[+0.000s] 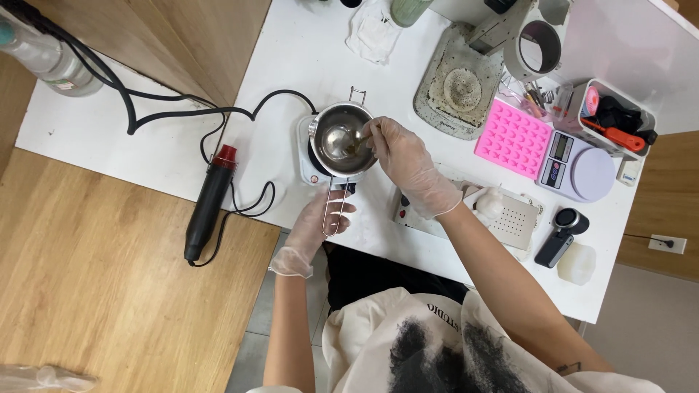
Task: Decorating silicone candle molds with small wax pieces and melted wax.
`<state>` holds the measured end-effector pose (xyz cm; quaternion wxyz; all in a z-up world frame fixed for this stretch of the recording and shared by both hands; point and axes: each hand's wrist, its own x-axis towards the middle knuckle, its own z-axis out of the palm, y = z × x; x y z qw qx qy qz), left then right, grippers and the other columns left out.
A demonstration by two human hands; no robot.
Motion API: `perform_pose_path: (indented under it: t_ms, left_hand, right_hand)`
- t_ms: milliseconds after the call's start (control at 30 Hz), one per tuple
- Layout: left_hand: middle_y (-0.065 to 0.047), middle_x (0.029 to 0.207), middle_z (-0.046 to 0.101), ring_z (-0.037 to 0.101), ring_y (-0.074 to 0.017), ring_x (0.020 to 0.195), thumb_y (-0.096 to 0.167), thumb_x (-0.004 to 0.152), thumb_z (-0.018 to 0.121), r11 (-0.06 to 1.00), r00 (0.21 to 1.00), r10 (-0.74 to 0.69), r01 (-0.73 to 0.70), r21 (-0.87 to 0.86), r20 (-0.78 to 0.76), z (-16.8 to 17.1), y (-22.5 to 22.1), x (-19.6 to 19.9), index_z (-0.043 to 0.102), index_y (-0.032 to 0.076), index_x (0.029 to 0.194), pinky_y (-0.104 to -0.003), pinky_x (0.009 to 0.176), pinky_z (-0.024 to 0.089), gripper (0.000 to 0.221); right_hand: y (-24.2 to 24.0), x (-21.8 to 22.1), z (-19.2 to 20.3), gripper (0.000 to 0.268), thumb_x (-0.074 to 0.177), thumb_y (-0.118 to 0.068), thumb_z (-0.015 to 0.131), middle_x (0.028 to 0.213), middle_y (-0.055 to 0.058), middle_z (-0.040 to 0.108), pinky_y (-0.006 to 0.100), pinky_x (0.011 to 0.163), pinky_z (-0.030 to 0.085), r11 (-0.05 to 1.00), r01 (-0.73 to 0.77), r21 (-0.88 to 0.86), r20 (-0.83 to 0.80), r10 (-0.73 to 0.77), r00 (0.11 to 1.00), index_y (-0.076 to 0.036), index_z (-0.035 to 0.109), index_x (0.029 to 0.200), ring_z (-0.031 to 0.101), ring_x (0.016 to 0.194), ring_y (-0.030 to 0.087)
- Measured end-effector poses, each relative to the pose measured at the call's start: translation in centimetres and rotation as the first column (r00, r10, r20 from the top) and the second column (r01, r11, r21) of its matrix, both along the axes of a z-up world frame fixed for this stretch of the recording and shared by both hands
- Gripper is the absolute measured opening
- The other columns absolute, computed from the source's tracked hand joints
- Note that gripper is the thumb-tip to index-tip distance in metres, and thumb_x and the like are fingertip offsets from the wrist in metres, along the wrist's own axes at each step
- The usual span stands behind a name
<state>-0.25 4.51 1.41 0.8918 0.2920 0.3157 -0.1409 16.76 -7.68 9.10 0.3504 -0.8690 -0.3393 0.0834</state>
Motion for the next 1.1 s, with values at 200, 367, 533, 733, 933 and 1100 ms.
perform_pose_path:
  t_ms: [200, 367, 533, 733, 933, 1100]
  left_hand:
    - [0.008, 0.061, 0.039, 0.031, -0.0042, 0.052, 0.038, 0.099, 0.064, 0.964, 0.999, 0.043, -0.039, 0.262, -0.011, -4.4, -2.3, 1.0, 0.073, 0.004, 0.091, -0.023, 0.047, 0.026, 0.036]
    - [0.009, 0.062, 0.042, 0.032, -0.0027, 0.052, 0.033, 0.099, 0.066, 0.940, 0.993, 0.108, -0.087, 0.329, -0.048, -3.9, -2.8, 1.1, 0.069, 0.005, 0.085, -0.021, 0.046, 0.026, 0.031]
    - [0.008, 0.062, 0.043, 0.032, -0.0037, 0.052, 0.033, 0.098, 0.066, 0.940, 0.990, 0.111, -0.078, 0.331, -0.082, -3.1, -2.5, 1.3, 0.069, 0.005, 0.084, -0.022, 0.046, 0.027, 0.031]
    - [0.006, 0.064, 0.048, 0.037, -0.0050, 0.055, 0.035, 0.096, 0.070, 0.898, 0.987, 0.097, -0.032, 0.438, -0.127, -2.9, -3.0, 1.3, 0.070, 0.004, 0.081, -0.022, 0.049, 0.031, 0.034]
    - [-0.001, 0.070, 0.064, 0.053, -0.0091, 0.063, 0.026, 0.092, 0.075, 0.670, 0.989, 0.117, -0.145, 0.728, 0.089, 0.1, -2.3, 1.4, 0.069, -0.001, 0.083, -0.026, 0.060, 0.048, 0.029]
    - [-0.003, 0.063, 0.064, 0.052, -0.0099, 0.056, 0.025, 0.090, 0.075, 0.555, 0.996, -0.029, -0.056, 0.830, 0.087, 4.8, -0.8, 3.0, 0.068, -0.001, 0.082, -0.027, 0.055, 0.046, 0.028]
  right_hand:
    - [0.1, -0.1, 1.1, 0.014, 0.106, -0.010, 0.055, 0.086, 0.013, 0.073, 0.035, 0.070, 0.059, 0.998, 0.008, -0.058, -0.034, -0.010, 0.999, -0.003, 0.066, 0.105, 0.075, 0.076, 0.023]
    - [-0.7, 0.9, 0.6, 0.015, 0.107, -0.012, 0.055, 0.084, 0.009, 0.074, 0.034, 0.068, 0.058, 0.993, -0.011, -0.114, 0.102, 0.023, 0.995, -0.006, 0.068, 0.102, 0.074, 0.075, 0.021]
    - [-0.8, 0.6, 0.7, 0.016, 0.107, -0.012, 0.055, 0.083, 0.007, 0.075, 0.034, 0.067, 0.058, 0.995, 0.023, -0.097, 0.158, -0.007, 0.987, -0.008, 0.070, 0.102, 0.074, 0.074, 0.021]
    - [-0.6, 0.2, 0.4, 0.015, 0.106, -0.014, 0.056, 0.088, 0.009, 0.076, 0.035, 0.070, 0.058, 0.992, 0.038, -0.123, 0.237, -0.008, 0.972, -0.008, 0.070, 0.105, 0.074, 0.078, 0.023]
    - [-1.0, 0.2, 1.6, 0.018, 0.106, -0.016, 0.054, 0.092, 0.008, 0.077, 0.033, 0.071, 0.059, 0.993, 0.093, -0.079, 0.086, -0.086, 0.993, -0.009, 0.070, 0.109, 0.076, 0.082, 0.020]
    - [-2.3, 1.0, 4.4, 0.018, 0.108, -0.016, 0.052, 0.095, 0.006, 0.076, 0.030, 0.071, 0.057, 0.981, 0.191, 0.033, -0.045, -0.189, 0.981, -0.008, 0.066, 0.113, 0.071, 0.073, 0.017]
